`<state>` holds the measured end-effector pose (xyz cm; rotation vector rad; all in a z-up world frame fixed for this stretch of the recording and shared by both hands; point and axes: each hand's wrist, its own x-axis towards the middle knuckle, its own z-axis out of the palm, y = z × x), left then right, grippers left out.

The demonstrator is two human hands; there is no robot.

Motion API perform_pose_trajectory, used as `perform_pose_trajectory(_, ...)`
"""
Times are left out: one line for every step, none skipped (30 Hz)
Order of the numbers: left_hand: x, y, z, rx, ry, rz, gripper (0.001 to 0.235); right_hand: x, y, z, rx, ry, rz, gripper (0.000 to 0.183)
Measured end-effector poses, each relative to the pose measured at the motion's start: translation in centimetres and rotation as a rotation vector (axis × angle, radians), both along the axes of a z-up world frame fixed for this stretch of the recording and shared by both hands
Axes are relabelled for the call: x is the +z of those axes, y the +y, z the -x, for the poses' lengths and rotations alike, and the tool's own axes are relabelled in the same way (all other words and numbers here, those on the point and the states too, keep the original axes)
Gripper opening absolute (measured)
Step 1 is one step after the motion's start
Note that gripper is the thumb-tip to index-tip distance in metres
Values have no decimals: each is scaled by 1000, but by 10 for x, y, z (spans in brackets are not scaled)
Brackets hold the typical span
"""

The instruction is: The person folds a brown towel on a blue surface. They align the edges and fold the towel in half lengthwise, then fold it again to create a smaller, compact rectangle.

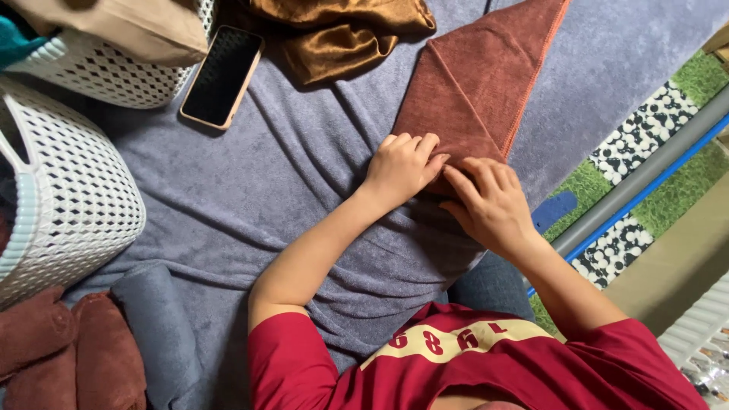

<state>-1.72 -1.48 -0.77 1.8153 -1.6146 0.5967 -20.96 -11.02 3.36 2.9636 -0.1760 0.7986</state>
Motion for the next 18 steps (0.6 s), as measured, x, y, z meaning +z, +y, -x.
perform_pose_trajectory(2, 0, 0, -8, 30, -3, 29, -8, -2, -1, 20, -16, -4, 61)
perform_pose_trajectory(3, -1, 1, -22, 60, -7, 31, -16, -3, -1, 34, -32, -8, 57)
perform_pose_trajectory(7, 2, 3, -24, 65, -9, 31, -15, -3, -1, 31, -27, -10, 57)
perform_pose_trajectory(11, 3, 3, -42, 54, 0, 31, -13, -4, -2, 38, -10, -21, 56)
perform_pose_trajectory(15, 5, 4, -60, 43, 8, 32, -11, -4, -4, 44, 6, -33, 55)
perform_pose_trajectory(9, 6, 4, -59, 44, 9, 32, -11, -5, -4, 46, 7, -32, 55)
perform_pose_trajectory(3, 6, 4, -63, 39, -13, 33, -12, -6, -4, 50, 12, -40, 56)
perform_pose_trajectory(-3, 6, 4, -68, 34, -34, 35, -13, -7, -4, 53, 19, -47, 56)
perform_pose_trajectory(-4, 7, 5, -68, 35, -31, 35, -14, -8, -3, 53, 20, -45, 56)
perform_pose_trajectory(-4, 8, 6, -71, 21, -60, 31, -15, -9, -2, 59, 22, -45, 55)
perform_pose_trajectory(-5, 9, 7, -73, 6, -89, 33, -16, -9, -2, 65, 25, -45, 55)
perform_pose_trajectory(-3, 9, 6, -74, 7, -89, 33, -15, -10, -2, 64, 26, -44, 55)
perform_pose_trajectory(-1, 8, 6, -74, -19, -67, 36, -15, -12, -3, 73, 26, -51, 54)
perform_pose_trajectory(0, 7, 6, -76, -43, -46, 39, -15, -13, -3, 80, 27, -57, 54)
perform_pose_trajectory(-2, 7, 7, -78, -40, -45, 39, -20, -18, -3, 79, 30, -56, 54)
perform_pose_trajectory(-5, 6, 8, -58, -69, 22, 38, -24, -22, -3, 93, 38, -93, 53)
perform_pose_trajectory(-7, 5, 9, -38, -98, 89, 39, -29, -27, -4, 108, 45, -130, 51)
perform_pose_trajectory(-5, 5, 6, -41, -95, 86, 39, -23, -27, -6, 105, 48, -133, 51)
